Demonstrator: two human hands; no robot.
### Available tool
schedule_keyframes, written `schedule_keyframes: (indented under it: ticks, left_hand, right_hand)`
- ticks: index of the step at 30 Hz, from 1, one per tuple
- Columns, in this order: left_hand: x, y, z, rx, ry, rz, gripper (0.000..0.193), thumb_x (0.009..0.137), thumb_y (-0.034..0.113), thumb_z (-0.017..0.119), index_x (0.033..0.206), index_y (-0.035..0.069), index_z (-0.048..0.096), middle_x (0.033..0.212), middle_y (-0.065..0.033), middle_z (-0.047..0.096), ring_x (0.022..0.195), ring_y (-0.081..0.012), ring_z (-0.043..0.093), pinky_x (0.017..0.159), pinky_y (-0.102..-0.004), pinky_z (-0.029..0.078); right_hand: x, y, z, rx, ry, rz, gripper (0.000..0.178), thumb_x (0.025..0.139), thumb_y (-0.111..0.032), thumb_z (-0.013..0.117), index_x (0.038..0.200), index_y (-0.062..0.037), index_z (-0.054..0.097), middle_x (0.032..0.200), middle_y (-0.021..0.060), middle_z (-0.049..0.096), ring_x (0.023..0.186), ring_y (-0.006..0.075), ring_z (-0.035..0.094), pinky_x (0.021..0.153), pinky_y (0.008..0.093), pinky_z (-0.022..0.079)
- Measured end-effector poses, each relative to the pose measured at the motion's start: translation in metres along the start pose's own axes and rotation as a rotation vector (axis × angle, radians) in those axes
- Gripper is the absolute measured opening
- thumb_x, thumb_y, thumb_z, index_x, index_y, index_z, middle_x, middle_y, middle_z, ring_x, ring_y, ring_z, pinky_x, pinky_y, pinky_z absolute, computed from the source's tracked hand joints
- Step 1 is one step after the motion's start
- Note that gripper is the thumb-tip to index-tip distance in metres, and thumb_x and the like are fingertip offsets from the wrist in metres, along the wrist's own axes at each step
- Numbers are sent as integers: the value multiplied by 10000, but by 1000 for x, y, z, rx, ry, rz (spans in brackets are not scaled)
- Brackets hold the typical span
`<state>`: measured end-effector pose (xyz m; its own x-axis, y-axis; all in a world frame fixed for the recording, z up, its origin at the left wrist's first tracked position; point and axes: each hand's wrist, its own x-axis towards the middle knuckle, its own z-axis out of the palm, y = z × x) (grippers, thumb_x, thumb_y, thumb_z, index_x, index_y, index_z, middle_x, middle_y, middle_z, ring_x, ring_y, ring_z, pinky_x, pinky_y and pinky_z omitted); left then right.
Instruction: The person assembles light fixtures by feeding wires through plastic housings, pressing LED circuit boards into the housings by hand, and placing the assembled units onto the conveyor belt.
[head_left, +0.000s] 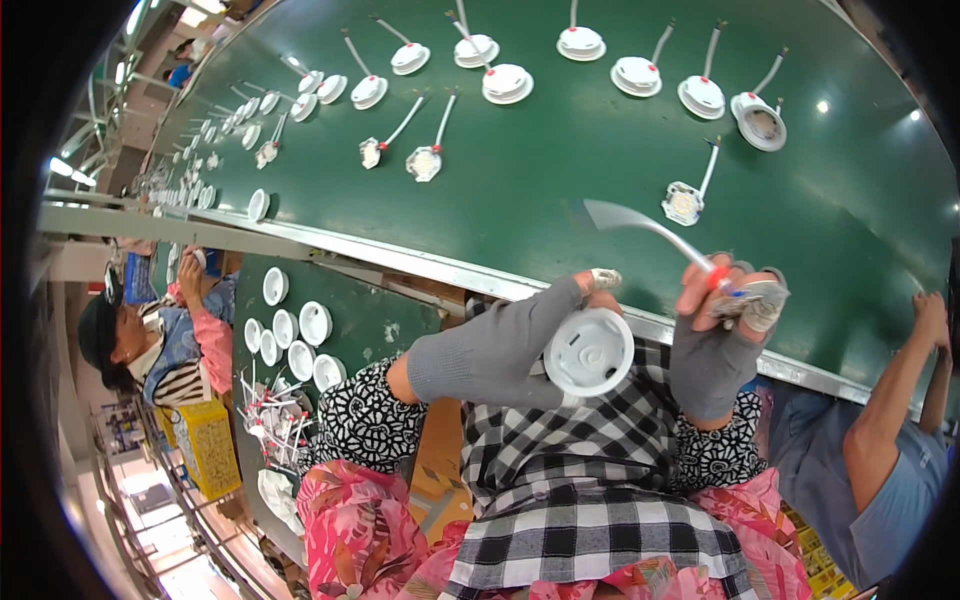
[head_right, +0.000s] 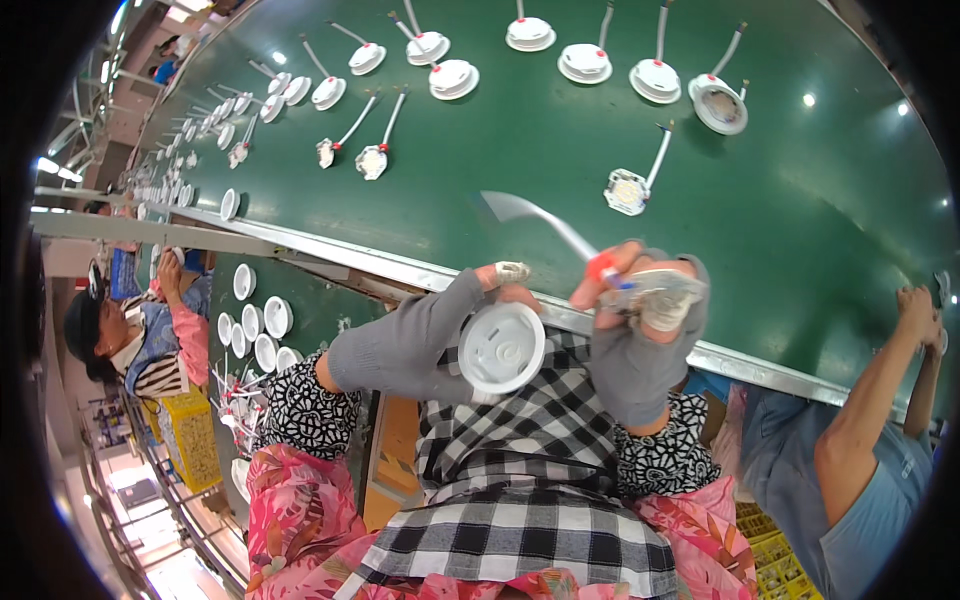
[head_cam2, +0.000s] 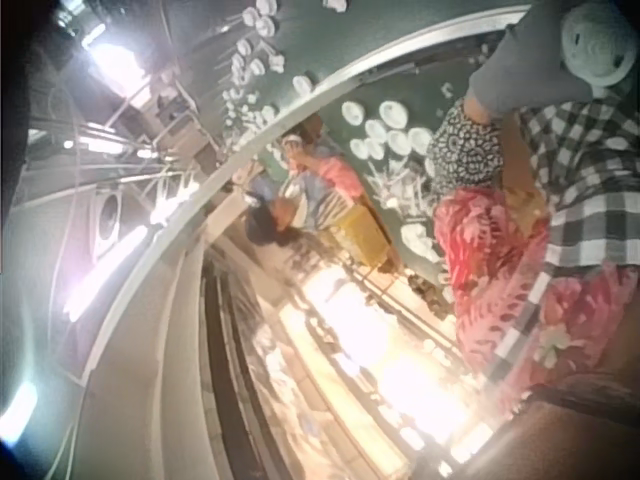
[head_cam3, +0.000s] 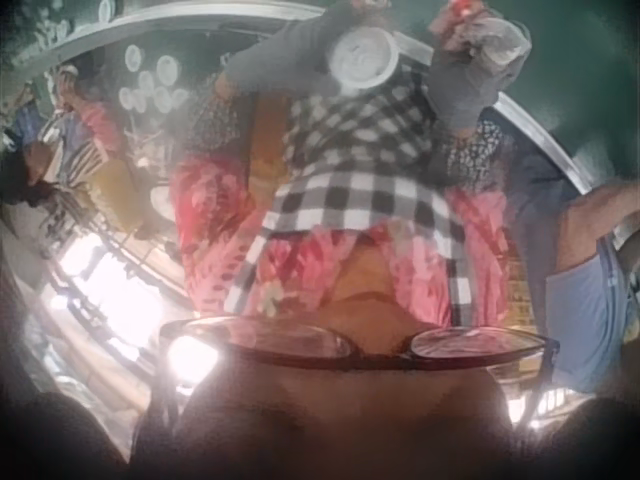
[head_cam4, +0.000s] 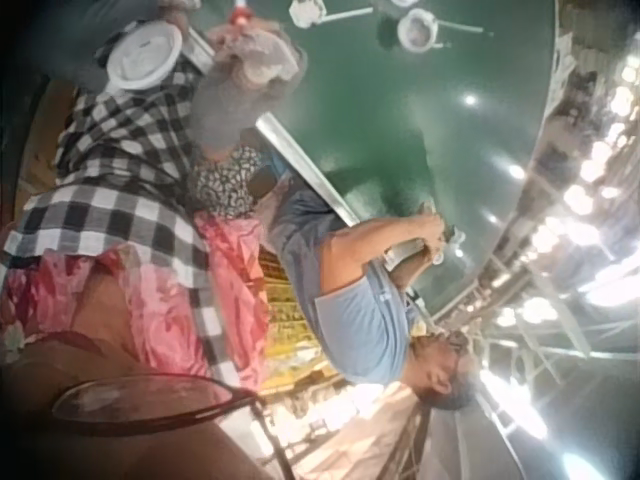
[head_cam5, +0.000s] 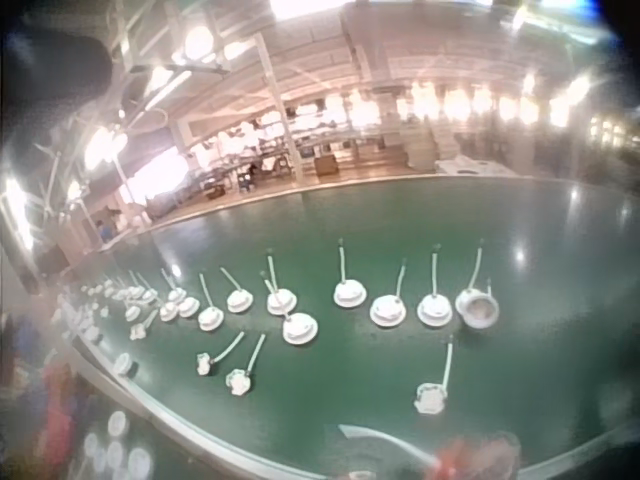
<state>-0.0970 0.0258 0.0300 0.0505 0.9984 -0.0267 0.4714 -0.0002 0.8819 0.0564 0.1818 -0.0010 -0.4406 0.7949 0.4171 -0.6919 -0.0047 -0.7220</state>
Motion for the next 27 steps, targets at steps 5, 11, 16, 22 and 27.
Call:
schedule_keyframes:
  ticks: [5,11,16,22,27]
  left_hand:
    - [19,17,10,-146,-180,-35,975,773,249,781,1435,-52,131,1368,-215,461,1281,-304,491,1059,-356,403]
    - [33,21,37,-605,30,-50,1016,732,88,818,1489,6,145,1409,-129,412,1316,-197,422,1090,-352,356]
    - [25,28,91,-611,421,-264,821,751,187,833,1373,-20,339,1279,-151,520,1214,-210,528,997,-339,456]
    - [8,27,87,-210,459,-305,830,650,224,874,1330,57,429,1135,-142,627,1064,-283,634,883,-372,508]
    - [-22,5,52,-168,314,-297,867,629,232,881,1355,49,444,1199,-116,614,1111,-274,607,941,-346,472]
  right_hand:
    - [-21,-13,3,-204,136,202,444,968,-525,510,835,-105,451,584,23,500,566,166,521,717,336,417]
    - [-35,-21,-8,-240,93,153,464,967,-458,548,771,-40,500,524,66,490,489,171,467,584,332,455]
    - [-23,-9,-34,-287,-233,-227,190,929,-180,645,886,-10,571,650,78,585,538,181,541,619,363,487]
    - [-24,-20,-26,-313,-501,-253,155,821,-100,704,877,-34,576,658,72,598,543,193,552,586,346,475]
    - [-1,-50,-53,178,-355,63,250,878,-225,684,689,-110,567,557,-3,590,517,157,560,563,291,382]
